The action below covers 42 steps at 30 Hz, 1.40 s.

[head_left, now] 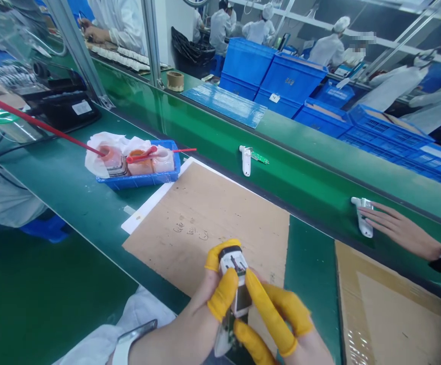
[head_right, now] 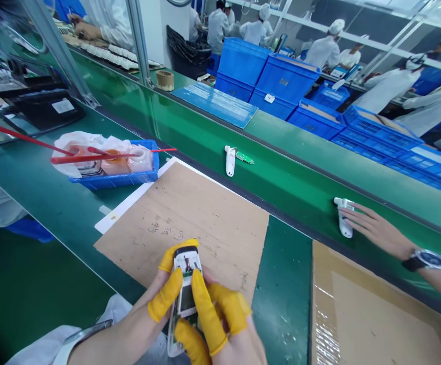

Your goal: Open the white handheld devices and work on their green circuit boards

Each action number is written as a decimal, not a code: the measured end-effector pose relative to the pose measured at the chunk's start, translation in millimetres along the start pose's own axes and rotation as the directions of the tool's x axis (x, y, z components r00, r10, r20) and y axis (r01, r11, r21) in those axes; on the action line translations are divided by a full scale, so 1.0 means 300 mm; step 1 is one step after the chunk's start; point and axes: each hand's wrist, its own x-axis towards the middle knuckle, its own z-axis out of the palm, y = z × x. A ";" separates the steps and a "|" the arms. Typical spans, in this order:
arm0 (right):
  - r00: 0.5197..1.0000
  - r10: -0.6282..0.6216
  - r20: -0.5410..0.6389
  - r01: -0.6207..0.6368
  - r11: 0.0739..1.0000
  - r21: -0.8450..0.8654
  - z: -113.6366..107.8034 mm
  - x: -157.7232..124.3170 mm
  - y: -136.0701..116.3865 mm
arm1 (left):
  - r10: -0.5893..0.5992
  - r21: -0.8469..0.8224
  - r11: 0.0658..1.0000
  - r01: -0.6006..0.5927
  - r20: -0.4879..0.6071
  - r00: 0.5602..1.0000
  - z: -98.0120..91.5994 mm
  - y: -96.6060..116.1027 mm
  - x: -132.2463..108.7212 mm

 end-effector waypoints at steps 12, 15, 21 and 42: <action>0.946 -0.319 -0.056 0.299 0.927 -0.227 -0.079 0.089 -0.013 | -0.239 -0.338 0.915 0.219 -0.019 0.971 0.071 0.048 0.049; 0.931 -0.354 -0.088 0.327 0.917 -0.229 -0.079 0.105 -0.022 | -0.276 -0.358 0.903 0.236 -0.064 0.959 0.079 0.054 0.054; 0.922 -0.341 -0.183 0.302 0.929 -0.213 -0.068 0.119 -0.026 | -0.195 -0.292 0.939 0.182 -0.017 0.981 0.082 0.024 0.056; 0.917 -0.257 -0.305 0.238 0.966 -0.097 -0.041 0.030 -0.032 | -0.134 -0.014 0.991 0.134 -0.222 0.966 0.122 0.037 0.081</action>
